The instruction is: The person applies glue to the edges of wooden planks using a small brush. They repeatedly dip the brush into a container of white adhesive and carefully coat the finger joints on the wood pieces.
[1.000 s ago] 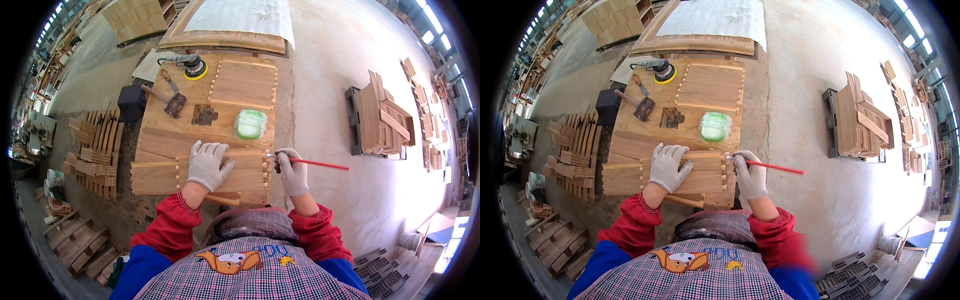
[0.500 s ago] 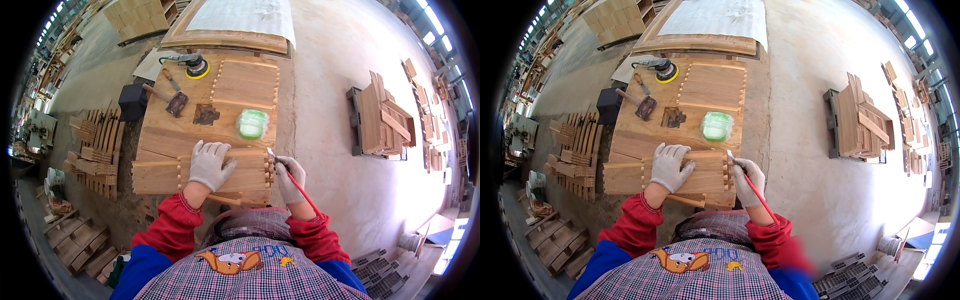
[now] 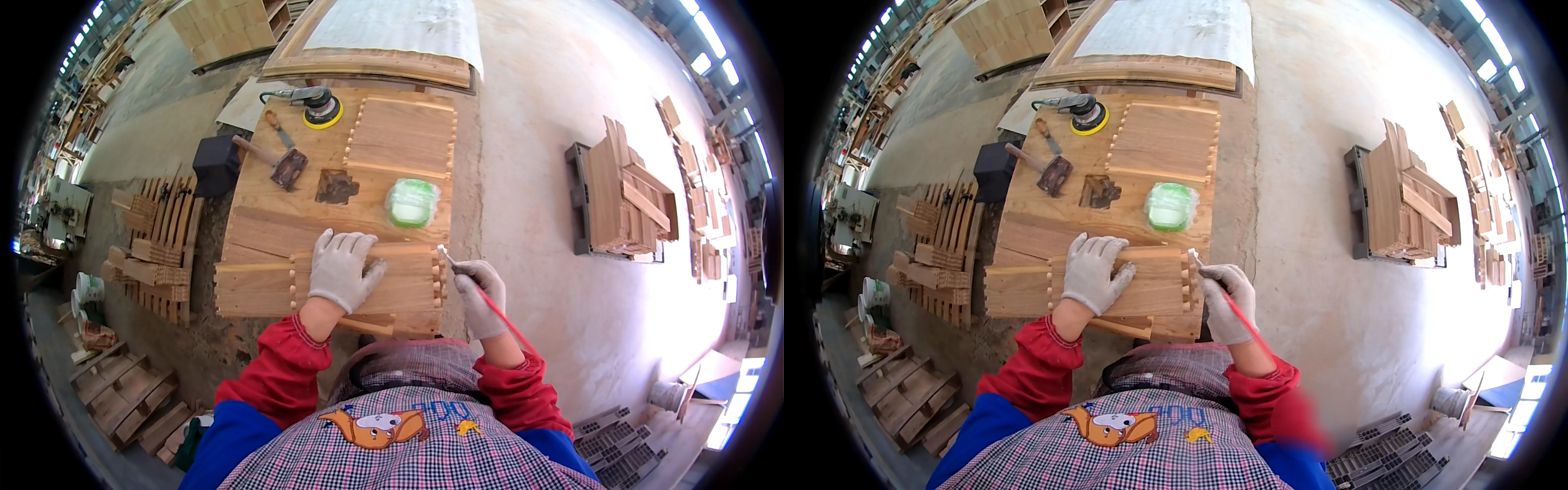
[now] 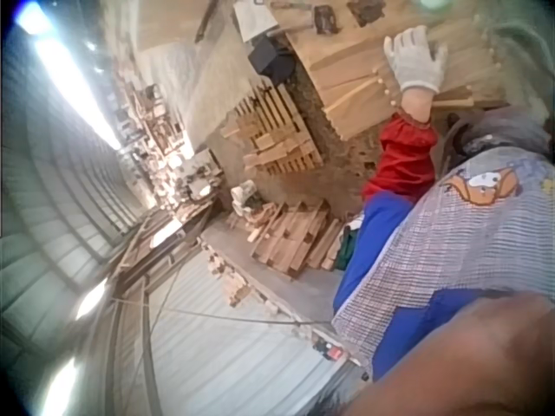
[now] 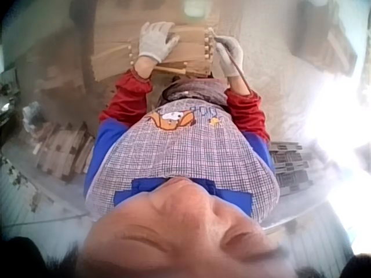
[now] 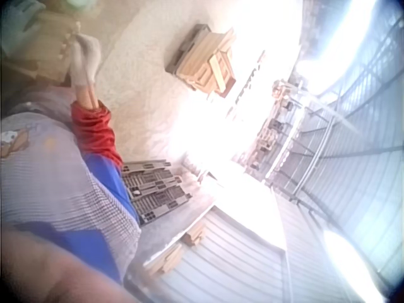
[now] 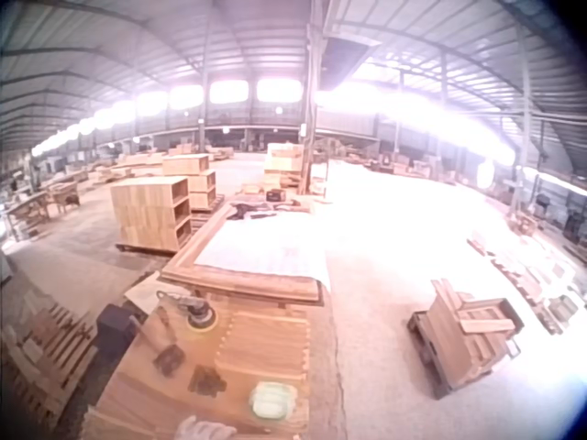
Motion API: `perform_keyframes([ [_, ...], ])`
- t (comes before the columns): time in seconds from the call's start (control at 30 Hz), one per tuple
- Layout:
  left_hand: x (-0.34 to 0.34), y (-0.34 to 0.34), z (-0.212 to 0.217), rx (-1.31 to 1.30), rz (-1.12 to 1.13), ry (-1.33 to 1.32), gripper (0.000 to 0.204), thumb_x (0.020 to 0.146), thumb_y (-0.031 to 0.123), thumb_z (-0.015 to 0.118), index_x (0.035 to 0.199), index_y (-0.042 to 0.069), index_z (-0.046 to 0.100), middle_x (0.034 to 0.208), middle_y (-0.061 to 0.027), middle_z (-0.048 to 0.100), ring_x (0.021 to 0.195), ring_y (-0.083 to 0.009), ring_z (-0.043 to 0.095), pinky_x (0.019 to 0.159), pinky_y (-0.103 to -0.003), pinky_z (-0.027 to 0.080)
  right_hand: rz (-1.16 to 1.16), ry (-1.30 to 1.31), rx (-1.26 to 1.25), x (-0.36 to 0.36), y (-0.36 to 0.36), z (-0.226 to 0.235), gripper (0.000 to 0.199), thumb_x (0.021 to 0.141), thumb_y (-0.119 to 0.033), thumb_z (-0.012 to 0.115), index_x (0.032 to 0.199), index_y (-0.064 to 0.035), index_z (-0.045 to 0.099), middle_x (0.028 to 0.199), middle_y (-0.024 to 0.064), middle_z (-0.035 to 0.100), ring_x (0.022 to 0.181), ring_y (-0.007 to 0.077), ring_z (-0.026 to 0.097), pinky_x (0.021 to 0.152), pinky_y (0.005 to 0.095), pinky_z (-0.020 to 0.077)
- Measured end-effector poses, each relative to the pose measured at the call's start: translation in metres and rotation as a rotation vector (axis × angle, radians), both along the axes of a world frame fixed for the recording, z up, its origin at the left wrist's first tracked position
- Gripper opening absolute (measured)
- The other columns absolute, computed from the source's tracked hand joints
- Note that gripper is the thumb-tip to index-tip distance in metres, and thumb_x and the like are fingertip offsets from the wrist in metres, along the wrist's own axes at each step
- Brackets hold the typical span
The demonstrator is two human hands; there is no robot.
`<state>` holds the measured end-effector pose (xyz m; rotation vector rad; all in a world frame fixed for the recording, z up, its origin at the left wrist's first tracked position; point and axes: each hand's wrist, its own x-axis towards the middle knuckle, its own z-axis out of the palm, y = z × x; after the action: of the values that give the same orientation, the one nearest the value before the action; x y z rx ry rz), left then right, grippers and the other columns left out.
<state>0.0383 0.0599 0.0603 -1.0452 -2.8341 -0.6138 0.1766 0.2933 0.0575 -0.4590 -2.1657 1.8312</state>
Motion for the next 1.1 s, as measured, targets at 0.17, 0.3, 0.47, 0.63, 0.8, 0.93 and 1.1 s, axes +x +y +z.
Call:
perform_keyframes([
  [0.17,-0.001,0.0,0.0,-0.002,0.003,-0.008,0.042,0.089,0.038,0.066,0.121,0.011,0.064,0.119,-0.009,0.067,0.116,-0.0279,0.059,0.113,-0.052,0.032,-0.042,-0.031,-0.12,-0.007,0.01,-0.009,0.021,0.097,-0.007,0.056,0.112,0.0041,0.067,0.099,0.007,0.066,0.087,0.013,0.062,0.08,0.0283,0.0517],
  [0.3,0.0,-0.001,-0.001,0.008,0.01,-0.018,0.043,0.089,0.038,0.066,0.121,0.011,0.064,0.119,-0.0092,0.067,0.117,-0.028,0.059,0.113,-0.052,0.032,-0.05,-0.044,-0.36,-0.016,0.018,-0.001,0.023,0.1,-0.012,0.054,0.114,0.002,0.065,0.098,0.0079,0.067,0.085,0.0143,0.064,0.077,0.0303,0.0542],
  [0.47,0.0,-0.001,-0.001,0.009,0.024,-0.028,0.043,0.088,0.039,0.067,0.12,0.01,0.065,0.119,-0.0093,0.067,0.117,-0.0276,0.059,0.114,-0.051,0.032,-0.094,-0.058,-0.448,-0.05,0.035,-0.017,0.015,0.098,-0.013,0.057,0.108,-0.0023,0.062,0.091,0.0054,0.065,0.074,0.0126,0.062,0.065,0.0282,0.0523],
  [0.63,-0.001,0.0,0.002,0.007,0.023,-0.039,0.043,0.087,0.039,0.067,0.118,0.01,0.066,0.12,-0.0093,0.067,0.117,-0.0273,0.059,0.114,-0.051,0.032,0.044,-0.14,-0.289,-0.1,0.032,-0.054,0.011,0.095,-0.013,0.063,0.101,-0.0034,0.062,0.085,0.0022,0.063,0.069,0.0099,0.058,0.061,0.025,0.0476],
  [0.8,-0.001,0.0,0.004,0.016,0.037,-0.069,0.042,0.087,0.039,0.067,0.117,0.01,0.066,0.119,-0.0087,0.068,0.117,-0.0272,0.059,0.114,-0.05,0.032,0.097,-0.188,-0.014,-0.13,0.031,-0.082,0.018,0.09,-0.012,0.068,0.102,0.0009,0.071,0.091,0.0068,0.07,0.086,0.0141,0.064,0.081,0.029,0.0523],
  [0.93,-0.001,0.0,0.002,0.025,0.04,-0.064,0.042,0.088,0.041,0.067,0.118,0.012,0.066,0.119,-0.0085,0.068,0.116,-0.0264,0.06,0.115,-0.049,0.031,0.112,-0.098,-0.106,-0.129,0.038,-0.099,0.016,0.092,-0.013,0.066,0.103,-0.0012,0.07,0.087,0.0051,0.068,0.078,0.0126,0.063,0.071,0.0273,0.0516],
  [1.1,0.001,-0.001,0.001,0.034,0.047,-0.067,0.042,0.088,0.041,0.067,0.118,0.012,0.066,0.119,-0.0084,0.068,0.118,-0.0262,0.06,0.114,-0.05,0.031,-0.021,-0.189,-0.468,-0.114,0.032,-0.067,0.017,0.097,-0.018,0.065,0.108,-0.0056,0.067,0.081,0.0027,0.065,0.065,0.0102,0.059,0.058,0.0262,0.0496],
])
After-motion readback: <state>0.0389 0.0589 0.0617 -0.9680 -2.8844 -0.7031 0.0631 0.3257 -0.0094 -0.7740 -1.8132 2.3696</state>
